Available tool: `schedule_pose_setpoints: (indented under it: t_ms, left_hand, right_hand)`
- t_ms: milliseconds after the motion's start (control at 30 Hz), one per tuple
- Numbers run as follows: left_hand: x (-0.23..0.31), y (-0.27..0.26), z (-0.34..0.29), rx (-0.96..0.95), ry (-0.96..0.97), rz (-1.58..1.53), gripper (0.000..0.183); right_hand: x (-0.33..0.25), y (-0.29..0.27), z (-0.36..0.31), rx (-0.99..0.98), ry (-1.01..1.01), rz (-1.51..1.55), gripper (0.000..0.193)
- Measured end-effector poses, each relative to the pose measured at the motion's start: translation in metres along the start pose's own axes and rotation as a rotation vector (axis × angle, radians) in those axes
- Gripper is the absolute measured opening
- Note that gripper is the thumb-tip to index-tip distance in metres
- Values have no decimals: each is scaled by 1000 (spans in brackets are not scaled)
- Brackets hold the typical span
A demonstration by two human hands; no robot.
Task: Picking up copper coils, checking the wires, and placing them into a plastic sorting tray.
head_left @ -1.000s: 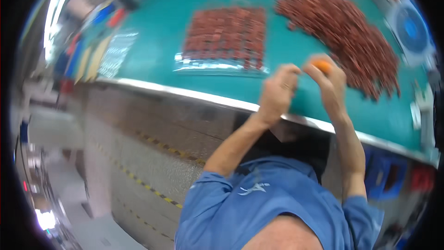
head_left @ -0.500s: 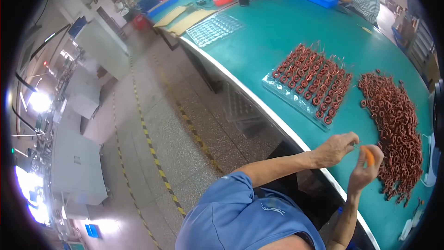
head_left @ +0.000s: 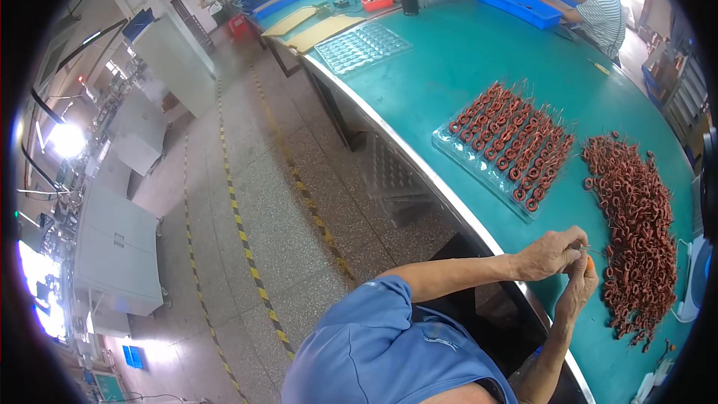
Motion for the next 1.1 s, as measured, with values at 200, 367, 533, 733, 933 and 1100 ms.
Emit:
schedule_pose_setpoints:
  t_ms: [200,367,533,733,933,1100]
  left_hand:
    - [7,3,-5,-44,-31,75,16]
    - [15,1,-17,53,168,426,18]
    - [1,-9,-24,55,-154,91,19]
    - [3,-6,-35,-135,-417,-190,29]
    - [33,8,-56,-142,-66,87,22]
    - [52,28,-73,-99,-125,-9,15]
  right_hand:
    - [-8,-2,-5,215,-46,-40,35]
    - [-40,-10,-17,254,-147,-233,34]
    - [-34,-11,-11,210,-78,-108,29]
    - [-27,-12,-21,-24,-2,86,24]
    - [-26,-5,-41,-76,86,294,22]
    - [-50,-12,-75,46,-137,179,14]
Point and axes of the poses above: each hand's wrist, its own z-axis towards the middle knuckle, its own y-axis out of the palm, x = y × z, the point moved 5 cm from there along z, towards the middle knuckle, and after that the axes turned 8 degrees about -z, right-handed, at the moved point
